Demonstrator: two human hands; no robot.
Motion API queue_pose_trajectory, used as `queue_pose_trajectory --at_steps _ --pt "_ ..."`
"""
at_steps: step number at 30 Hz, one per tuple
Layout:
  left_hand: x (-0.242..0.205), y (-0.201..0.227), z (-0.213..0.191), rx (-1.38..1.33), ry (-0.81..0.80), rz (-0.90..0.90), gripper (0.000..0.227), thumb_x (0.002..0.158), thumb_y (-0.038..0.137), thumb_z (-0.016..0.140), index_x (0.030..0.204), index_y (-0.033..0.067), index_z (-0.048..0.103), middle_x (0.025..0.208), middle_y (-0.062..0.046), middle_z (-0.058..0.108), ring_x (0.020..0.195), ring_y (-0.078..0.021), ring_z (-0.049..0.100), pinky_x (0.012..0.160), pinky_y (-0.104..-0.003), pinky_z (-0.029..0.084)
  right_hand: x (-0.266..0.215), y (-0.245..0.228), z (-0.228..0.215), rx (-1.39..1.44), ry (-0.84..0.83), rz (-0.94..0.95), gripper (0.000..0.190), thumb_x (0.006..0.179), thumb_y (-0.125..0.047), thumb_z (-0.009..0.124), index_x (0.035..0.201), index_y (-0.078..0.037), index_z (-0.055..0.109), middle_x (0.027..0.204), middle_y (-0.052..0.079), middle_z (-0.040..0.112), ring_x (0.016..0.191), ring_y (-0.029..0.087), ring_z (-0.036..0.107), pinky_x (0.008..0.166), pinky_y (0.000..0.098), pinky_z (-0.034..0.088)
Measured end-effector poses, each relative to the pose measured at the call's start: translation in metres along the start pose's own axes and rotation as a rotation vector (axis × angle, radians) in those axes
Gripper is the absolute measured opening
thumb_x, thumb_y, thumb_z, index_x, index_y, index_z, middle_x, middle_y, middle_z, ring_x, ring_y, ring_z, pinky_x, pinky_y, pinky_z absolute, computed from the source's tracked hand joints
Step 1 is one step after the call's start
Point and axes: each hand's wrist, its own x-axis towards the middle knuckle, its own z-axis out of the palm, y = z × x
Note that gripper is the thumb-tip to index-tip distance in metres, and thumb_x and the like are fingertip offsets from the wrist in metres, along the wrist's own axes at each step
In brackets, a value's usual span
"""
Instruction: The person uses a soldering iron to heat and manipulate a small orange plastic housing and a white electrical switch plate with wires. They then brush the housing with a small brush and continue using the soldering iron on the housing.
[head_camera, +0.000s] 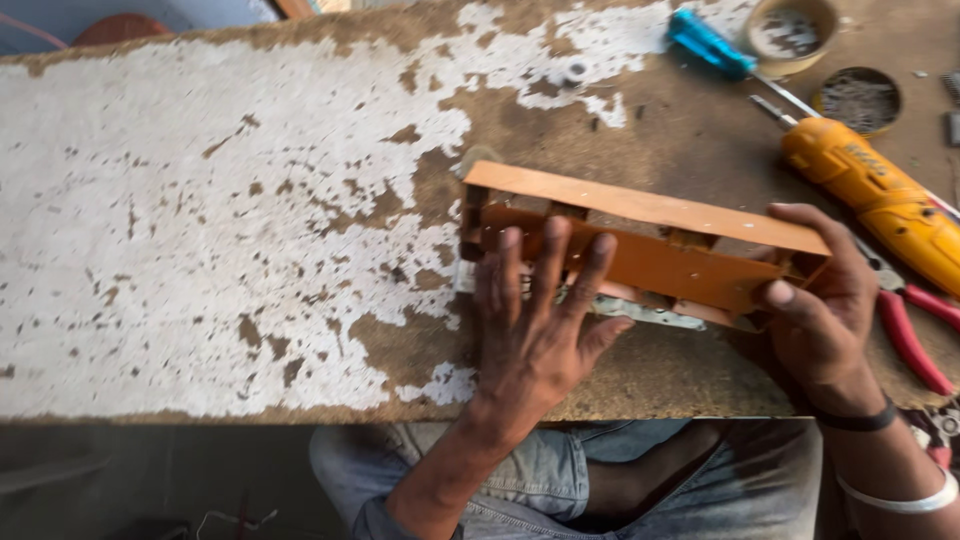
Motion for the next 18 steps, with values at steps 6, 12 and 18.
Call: queue_pose_trajectory --at_steps 6,12,18 --pt "-0.0029 0.0019 -0.0015 -0.102 -0.071 -0.012 0.097 0.103 0.079 0.024 0.167 0.0161 -0.012 0.176 -0.005 -0.016 0.167 -0.0230 -0.006 0.135 -0.055 -0.007 -0.0008 0.0027 -0.0041 -0.060 -0.037 -0.048 0.059 0.098 -0.019 0.074 0.146 0.004 0.047 0.110 0.010 0.068 0.106 0.014 0.067 0.099 0.0252 0.053" --pt "-0.0046 0.0032 -0.0016 -0.056 -0.059 -0.112 0.104 0.100 0.080 0.025 0.166 0.0080 -0.011 0.175 -0.012 -0.014 0.165 -0.0265 -0.006 0.135 -0.053 -0.006 -0.0036 0.0022 -0.0036 0.001 -0.004 -0.007 0.064 0.096 -0.021 0.077 0.146 0.005 0.047 0.110 0.012 0.069 0.103 0.015 0.067 0.098 0.0256 0.052" --pt "-0.0071 0.0050 0.0022 -0.046 -0.043 -0.178 0.106 0.100 0.080 0.030 0.167 0.0070 -0.009 0.176 -0.015 -0.014 0.166 -0.0290 -0.006 0.137 -0.056 -0.004 -0.0040 0.0011 -0.0038 -0.022 -0.021 -0.024 0.063 0.098 -0.021 0.076 0.146 0.005 0.046 0.113 0.012 0.068 0.107 0.015 0.066 0.103 0.0265 0.052"
